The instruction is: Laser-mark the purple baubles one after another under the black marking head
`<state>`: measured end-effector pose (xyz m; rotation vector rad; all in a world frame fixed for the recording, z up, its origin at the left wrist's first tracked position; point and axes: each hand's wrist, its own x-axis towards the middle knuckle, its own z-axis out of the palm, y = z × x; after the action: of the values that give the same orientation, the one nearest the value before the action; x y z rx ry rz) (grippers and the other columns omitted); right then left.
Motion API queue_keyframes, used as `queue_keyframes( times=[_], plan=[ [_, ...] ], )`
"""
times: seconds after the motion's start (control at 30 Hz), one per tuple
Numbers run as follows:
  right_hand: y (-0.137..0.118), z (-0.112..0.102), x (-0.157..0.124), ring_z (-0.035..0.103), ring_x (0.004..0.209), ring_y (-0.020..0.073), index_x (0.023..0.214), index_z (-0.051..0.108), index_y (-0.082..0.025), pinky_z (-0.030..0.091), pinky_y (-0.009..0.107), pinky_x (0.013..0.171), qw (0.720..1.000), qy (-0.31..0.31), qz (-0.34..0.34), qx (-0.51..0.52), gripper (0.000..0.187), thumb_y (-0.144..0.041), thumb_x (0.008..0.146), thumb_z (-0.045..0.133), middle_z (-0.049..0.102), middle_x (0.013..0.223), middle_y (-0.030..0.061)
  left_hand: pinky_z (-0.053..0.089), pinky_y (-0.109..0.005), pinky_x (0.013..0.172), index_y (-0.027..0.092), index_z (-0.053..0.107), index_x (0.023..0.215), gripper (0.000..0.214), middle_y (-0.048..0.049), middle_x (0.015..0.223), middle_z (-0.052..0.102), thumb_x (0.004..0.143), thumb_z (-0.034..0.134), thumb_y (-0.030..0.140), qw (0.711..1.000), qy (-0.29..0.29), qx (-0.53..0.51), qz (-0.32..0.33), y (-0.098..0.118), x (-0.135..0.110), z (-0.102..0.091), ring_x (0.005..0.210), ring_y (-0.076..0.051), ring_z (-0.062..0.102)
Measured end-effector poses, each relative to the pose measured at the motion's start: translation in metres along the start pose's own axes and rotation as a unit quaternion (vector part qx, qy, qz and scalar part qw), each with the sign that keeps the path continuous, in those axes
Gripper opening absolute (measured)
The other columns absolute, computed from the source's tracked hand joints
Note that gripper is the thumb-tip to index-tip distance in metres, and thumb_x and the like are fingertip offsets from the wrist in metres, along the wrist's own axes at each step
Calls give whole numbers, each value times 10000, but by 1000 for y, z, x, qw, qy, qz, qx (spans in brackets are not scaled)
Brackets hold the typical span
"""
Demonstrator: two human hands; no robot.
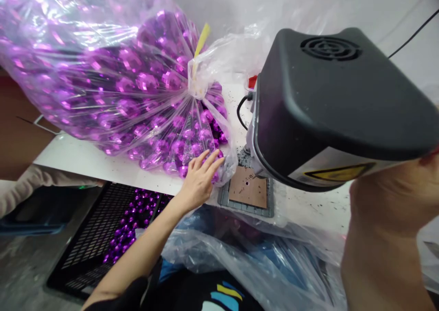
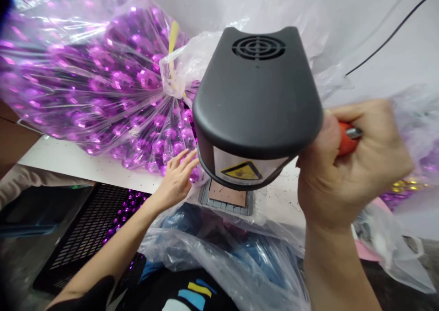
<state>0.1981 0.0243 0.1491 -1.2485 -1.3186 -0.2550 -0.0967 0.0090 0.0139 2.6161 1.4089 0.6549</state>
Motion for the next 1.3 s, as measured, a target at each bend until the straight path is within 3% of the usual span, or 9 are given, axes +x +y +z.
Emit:
queue_keyframes(
  times=[0.13, 0.27, 0.5, 0.67, 0.9, 1.03, 1.13, 1.23, 1.3],
  plan=[
    [-13, -5, 2, 381, 677, -4, 835, 570, -106, 291, 229, 666, 999, -31, -9, -33, 429, -498, 969, 456, 441, 701, -7, 120, -653, 1221, 201, 527, 1346, 653, -99, 1247, 644, 742, 481, -42, 981, -128, 124, 77, -8, 18, -16, 1316, -323, 496],
    [-20, -6, 3, 361, 666, -19, 827, 548, -99, 288, 198, 636, 999, -33, -23, -33, 395, -458, 969, 467, 432, 685, -14, 306, -580, 1134, 172, 638, 1164, 359, -79, 945, 664, 863, 491, 44, 980, -68, 187, 13, -14, 9, 1, 930, -262, 617],
    [-18, -4, 5, 332, 630, -25, 808, 538, -96, 261, 185, 603, 999, -40, -10, -20, 373, -439, 951, 504, 393, 645, -25, 346, -492, 1035, 149, 358, 1511, 635, -96, 1092, 693, 890, 488, 115, 991, -84, 66, -78, 6, -19, 2, 1029, -260, 633],
    [-16, -1, 6, 350, 649, -25, 807, 530, -94, 272, 186, 623, 999, -32, -12, -17, 393, -456, 955, 490, 423, 672, -19, 417, -415, 892, 181, 589, 1261, 336, -101, 1158, 715, 1032, 358, 265, 976, -52, 83, -195, 16, 12, -11, 1028, -259, 657],
    [-15, -2, 7, 337, 641, -5, 811, 545, -97, 263, 200, 610, 999, -44, -7, -2, 395, -464, 949, 496, 404, 657, -14, 488, -367, 717, 134, 629, 1134, 299, -143, 1073, 651, 916, 604, 338, 957, -150, 105, -227, 20, 43, 10, 906, -295, 678],
    [-20, -3, 7, 328, 651, -11, 817, 553, -98, 272, 178, 606, 999, -51, 5, -13, 417, -489, 949, 493, 387, 660, -17, 520, -367, 770, 174, 567, 1282, 449, -138, 1233, 581, 865, 668, 304, 965, -29, -93, -245, 15, 30, 2, 954, -258, 650],
    [-20, -2, 9, 335, 665, -12, 812, 557, -98, 279, 174, 618, 999, -50, 13, -13, 420, -490, 947, 492, 402, 678, -15, 530, -297, 737, 237, 530, 1331, 553, -85, 1184, 599, 836, 720, 392, 872, 95, -398, -270, 20, 19, -7, 930, -194, 622],
    [-16, 2, 12, 340, 662, -14, 818, 564, -96, 268, 182, 636, 998, -53, 29, -1, 377, -452, 932, 522, 401, 672, -23, 535, -272, 684, 251, 560, 1300, 523, -58, 1076, 635, 845, 708, 462, 708, 44, -648, -278, 36, 13, -6, 821, -153, 619],
    [-13, 4, 15, 337, 651, -11, 800, 559, -90, 257, 190, 632, 998, -51, 32, 3, 368, -436, 922, 533, 395, 655, -26, 533, -270, 652, 226, 599, 1240, 461, -63, 1018, 652, 873, 668, 498, 628, -2, -726, -282, 47, 12, 2, 807, -160, 635]
  ],
)
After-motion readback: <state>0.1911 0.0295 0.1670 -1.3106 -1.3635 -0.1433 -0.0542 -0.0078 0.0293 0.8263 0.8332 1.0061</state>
